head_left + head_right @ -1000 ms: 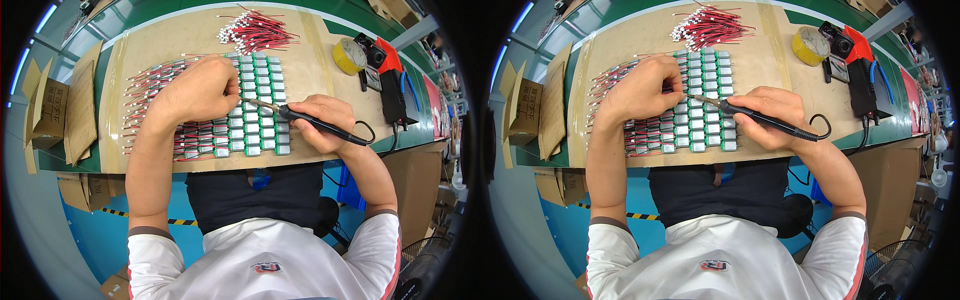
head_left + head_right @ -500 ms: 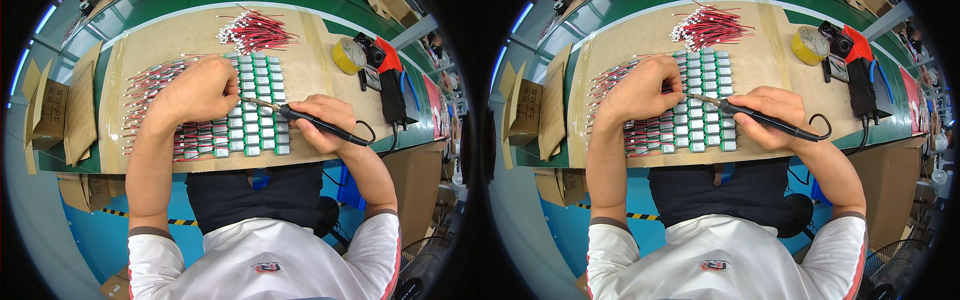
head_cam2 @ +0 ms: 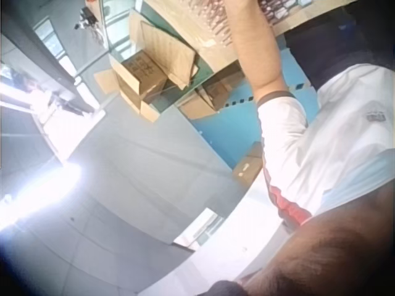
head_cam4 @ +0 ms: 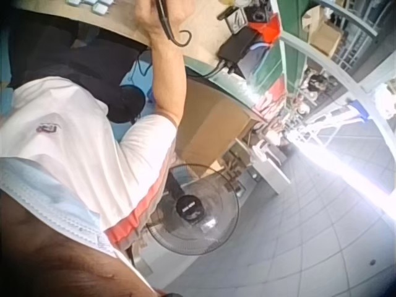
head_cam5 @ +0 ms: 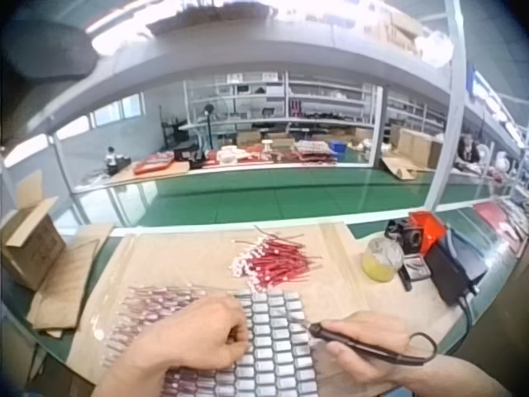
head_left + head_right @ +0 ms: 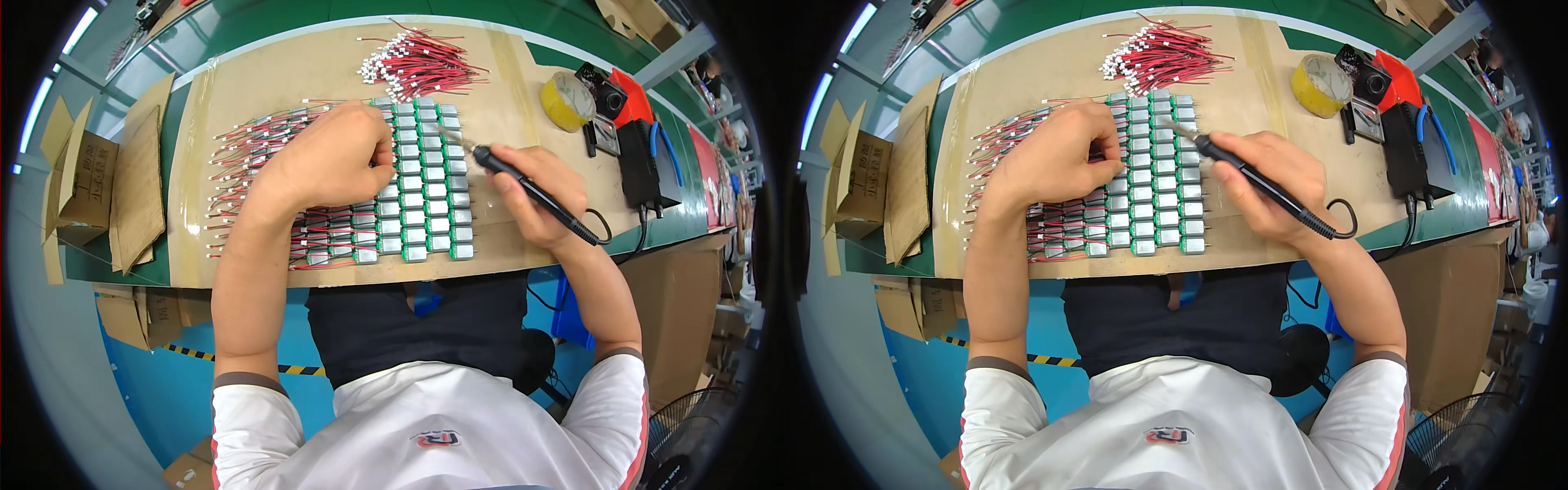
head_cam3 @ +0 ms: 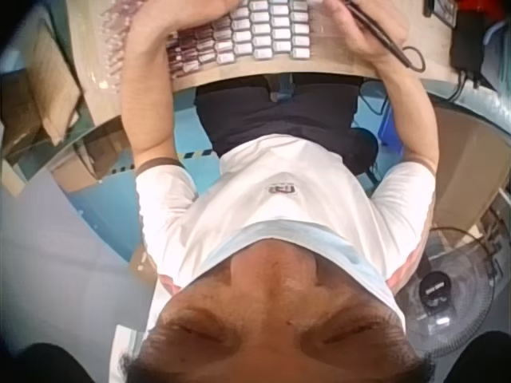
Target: Soldering wires onto small electronic components arranged in a grid on a production line.
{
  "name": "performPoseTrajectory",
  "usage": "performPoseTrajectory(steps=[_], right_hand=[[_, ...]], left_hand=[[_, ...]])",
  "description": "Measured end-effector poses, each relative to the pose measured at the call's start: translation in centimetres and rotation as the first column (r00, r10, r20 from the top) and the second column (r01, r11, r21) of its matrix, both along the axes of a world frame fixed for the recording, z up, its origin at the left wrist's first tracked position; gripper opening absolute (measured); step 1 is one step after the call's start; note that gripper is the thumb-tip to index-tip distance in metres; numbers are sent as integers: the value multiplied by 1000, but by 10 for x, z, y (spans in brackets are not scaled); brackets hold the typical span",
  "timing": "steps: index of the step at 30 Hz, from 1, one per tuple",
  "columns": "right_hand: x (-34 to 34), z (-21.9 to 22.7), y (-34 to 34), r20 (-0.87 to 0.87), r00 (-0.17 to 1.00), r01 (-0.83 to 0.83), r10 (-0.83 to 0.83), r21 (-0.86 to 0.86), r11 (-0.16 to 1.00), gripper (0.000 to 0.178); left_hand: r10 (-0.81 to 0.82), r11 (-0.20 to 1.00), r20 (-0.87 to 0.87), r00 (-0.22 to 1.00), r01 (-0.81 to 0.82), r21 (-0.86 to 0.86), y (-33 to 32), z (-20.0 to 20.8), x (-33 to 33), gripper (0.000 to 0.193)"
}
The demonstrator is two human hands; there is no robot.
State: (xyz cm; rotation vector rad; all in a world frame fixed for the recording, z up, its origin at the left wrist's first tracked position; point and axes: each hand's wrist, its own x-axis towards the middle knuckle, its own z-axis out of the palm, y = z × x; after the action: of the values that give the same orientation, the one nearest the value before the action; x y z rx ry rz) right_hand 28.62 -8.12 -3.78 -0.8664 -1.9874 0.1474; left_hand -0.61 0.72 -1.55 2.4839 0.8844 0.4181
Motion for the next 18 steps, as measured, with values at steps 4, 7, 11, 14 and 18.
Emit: performPoseTrajectory(steps=[4, 7, 11, 14, 18], right_hand=[[10, 7, -1, 62, 969, 234, -241, 95, 968, 32], [28, 7, -4, 178, 880, 383, -441, 285, 879, 38], [60, 1, -2, 226, 811, 440, -539, 371, 818, 40], [69, -5, -1, 354, 718, 506, -600, 326, 798, 38], [59, 7, 3, 327, 766, 457, -553, 327, 827, 40]], left_hand=[[14, 999, -25, 1000, -15, -46, -1, 3, -1, 9], [20, 998, -57, 998, -23, -51, -2, 8, 0, 10], [29, 997, -86, 996, -34, -65, -3, 9, 2, 11], [36, 994, -123, 992, -48, -97, -1, 12, 4, 11], [33, 997, -120, 992, -42, -70, 0, 11, 2, 10]])
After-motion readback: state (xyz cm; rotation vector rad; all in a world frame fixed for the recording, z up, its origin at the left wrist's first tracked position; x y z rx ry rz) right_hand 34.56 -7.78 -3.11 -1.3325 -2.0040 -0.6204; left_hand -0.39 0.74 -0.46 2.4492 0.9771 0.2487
